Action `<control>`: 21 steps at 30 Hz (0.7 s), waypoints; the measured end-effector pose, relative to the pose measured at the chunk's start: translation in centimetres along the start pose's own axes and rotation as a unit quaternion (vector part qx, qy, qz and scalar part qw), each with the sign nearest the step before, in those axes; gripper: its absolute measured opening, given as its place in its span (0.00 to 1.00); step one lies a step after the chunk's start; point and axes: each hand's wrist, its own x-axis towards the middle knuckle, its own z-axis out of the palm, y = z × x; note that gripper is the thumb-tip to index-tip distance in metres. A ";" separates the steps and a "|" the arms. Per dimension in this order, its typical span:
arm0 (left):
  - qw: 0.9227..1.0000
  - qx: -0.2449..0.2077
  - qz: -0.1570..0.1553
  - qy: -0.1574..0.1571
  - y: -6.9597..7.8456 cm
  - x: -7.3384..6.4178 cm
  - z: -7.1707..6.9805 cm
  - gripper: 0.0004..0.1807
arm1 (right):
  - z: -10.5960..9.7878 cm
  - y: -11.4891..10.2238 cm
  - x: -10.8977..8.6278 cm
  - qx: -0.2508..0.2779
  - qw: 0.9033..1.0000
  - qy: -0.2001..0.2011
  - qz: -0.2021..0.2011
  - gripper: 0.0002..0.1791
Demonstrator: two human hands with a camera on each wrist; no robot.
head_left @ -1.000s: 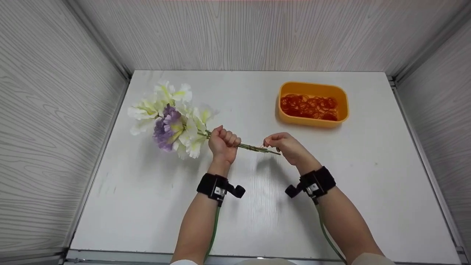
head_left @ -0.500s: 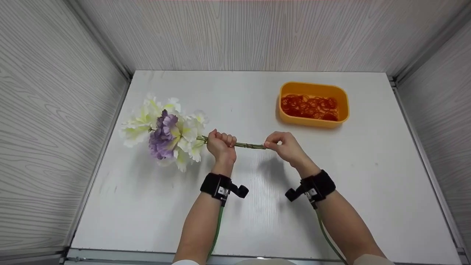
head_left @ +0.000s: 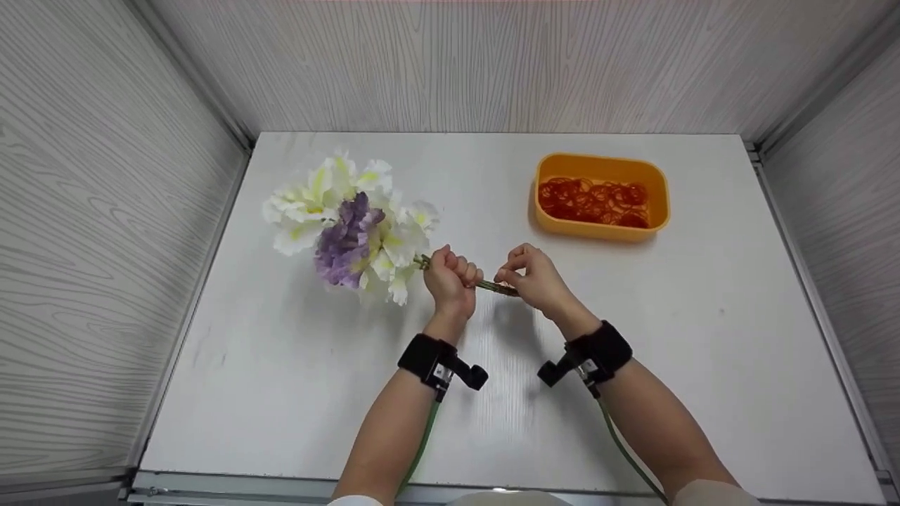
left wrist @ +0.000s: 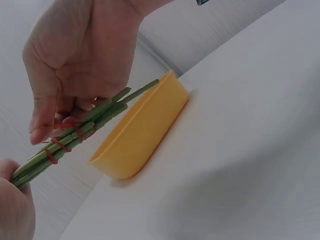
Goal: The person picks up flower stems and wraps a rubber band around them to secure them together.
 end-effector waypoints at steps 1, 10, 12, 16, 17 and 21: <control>1.000 -0.001 -0.013 0.002 0.0 0.0 0.0 0.26 | -0.1 0.0 0.1 0.007 1.000 0.000 0.008 0.06; 0.994 -0.091 -0.052 0.018 0.2 0.7 -1.2 0.25 | -0.7 0.5 0.4 -0.101 0.995 -0.006 -0.002 0.07; 0.993 -0.109 -0.053 0.016 0.3 0.8 -1.5 0.25 | -0.8 0.5 0.4 -0.134 0.991 -0.004 -0.022 0.08; 0.991 -0.124 -0.052 0.009 0.6 0.9 -1.6 0.24 | -0.8 0.7 0.5 -0.155 0.987 0.004 -0.046 0.09; 0.990 -0.128 -0.051 0.008 0.6 1.0 -1.5 0.24 | -0.9 0.7 0.5 -0.151 0.987 0.008 -0.049 0.08; 0.987 -0.147 -0.053 0.019 0.9 1.2 -1.6 0.25 | -1.1 0.9 0.5 -0.122 0.991 0.023 -0.052 0.08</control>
